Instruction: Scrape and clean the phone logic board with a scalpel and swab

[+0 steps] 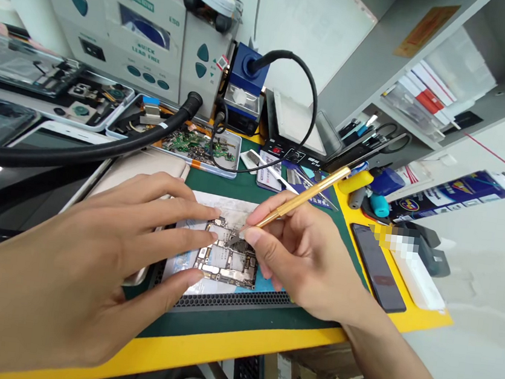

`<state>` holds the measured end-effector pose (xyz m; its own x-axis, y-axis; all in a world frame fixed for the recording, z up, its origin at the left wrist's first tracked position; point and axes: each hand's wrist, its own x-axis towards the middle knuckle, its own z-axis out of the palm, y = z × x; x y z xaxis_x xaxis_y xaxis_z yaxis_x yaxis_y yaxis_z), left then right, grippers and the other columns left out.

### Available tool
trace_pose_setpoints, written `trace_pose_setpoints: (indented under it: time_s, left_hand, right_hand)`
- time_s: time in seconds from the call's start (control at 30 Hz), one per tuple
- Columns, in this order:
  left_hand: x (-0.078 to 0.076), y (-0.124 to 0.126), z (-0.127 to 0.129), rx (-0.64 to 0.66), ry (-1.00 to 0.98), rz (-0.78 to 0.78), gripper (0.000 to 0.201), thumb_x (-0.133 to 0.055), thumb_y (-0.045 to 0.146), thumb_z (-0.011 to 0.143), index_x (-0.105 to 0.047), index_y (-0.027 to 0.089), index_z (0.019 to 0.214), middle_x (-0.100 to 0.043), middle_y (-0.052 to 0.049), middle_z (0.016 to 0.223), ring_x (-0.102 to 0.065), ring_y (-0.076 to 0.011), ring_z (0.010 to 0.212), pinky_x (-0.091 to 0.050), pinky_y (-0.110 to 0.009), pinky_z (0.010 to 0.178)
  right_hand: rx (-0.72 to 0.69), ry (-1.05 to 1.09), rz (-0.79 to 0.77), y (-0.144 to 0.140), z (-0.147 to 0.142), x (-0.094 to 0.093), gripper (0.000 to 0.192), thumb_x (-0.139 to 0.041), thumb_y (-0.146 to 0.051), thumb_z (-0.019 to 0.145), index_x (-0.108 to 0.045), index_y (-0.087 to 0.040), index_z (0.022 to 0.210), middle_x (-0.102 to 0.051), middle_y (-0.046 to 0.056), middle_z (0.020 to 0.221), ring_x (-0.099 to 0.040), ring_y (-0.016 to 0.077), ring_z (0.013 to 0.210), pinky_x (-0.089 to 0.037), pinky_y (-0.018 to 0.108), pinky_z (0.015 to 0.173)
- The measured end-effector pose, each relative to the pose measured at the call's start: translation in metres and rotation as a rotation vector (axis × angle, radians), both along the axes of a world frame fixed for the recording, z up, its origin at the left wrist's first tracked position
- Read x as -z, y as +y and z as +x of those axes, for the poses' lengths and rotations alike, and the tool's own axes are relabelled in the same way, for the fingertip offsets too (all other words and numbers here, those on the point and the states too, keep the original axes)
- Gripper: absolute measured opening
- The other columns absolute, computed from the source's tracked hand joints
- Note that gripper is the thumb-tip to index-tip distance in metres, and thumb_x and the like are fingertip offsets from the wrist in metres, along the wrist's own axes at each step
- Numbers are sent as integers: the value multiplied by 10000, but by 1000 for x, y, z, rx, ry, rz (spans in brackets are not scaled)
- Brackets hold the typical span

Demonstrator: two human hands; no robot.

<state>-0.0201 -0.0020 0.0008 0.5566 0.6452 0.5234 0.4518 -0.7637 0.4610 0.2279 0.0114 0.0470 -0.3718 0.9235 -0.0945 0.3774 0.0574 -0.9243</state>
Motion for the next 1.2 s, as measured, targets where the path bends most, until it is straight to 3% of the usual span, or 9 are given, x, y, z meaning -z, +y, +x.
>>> trace_pose_setpoints:
  time_s: [0.33,0.47,0.73,1.03,1.2]
  left_hand:
    - [1,-1,0,-13,26,2,230,-549,255,1017,-714,195,867,-739,-80,1070,-614,-322,1089,-542,-604,990]
    - [0,-1,0,-9,28,6,246,-547,257,1022,-721,187,863,-736,-89,1062,-608,-322,1096,-519,-616,1033]
    - [1,0,0,1,27,-5,248,-550,251,1013,-673,200,803,-736,-91,1074,-610,-331,1081,-547,-593,926]
    - [0,0,0,-11,17,-1,238,-547,252,1016,-687,201,831,-738,-85,1113,-604,-327,1120,-551,-581,952]
    - [0,-1,0,-7,17,4,234,-556,247,1010,-669,202,811,-740,-87,1144,-605,-334,1126,-553,-586,950]
  right_hand:
    - [-6,-44,49,-5,1,3,124,-719,-333,1016,-621,-258,1027,-595,-40,625,-567,135,448,-436,241,369]
    - [-81,0,23,3,-1,1,128,-739,-290,999,-622,-243,1016,-598,-43,623,-595,137,455,-476,235,386]
    - [-202,2,-36,19,-8,-9,109,-684,-285,1028,-616,-206,998,-574,-42,640,-638,141,497,-575,252,443]
    - [-350,-44,-31,27,-1,-15,35,-641,-232,1045,-610,-218,1035,-592,-31,712,-660,152,557,-577,274,494]
    - [-364,-44,-39,29,-2,-16,59,-645,-251,1046,-616,-203,1027,-596,-26,698,-659,159,564,-572,281,499]
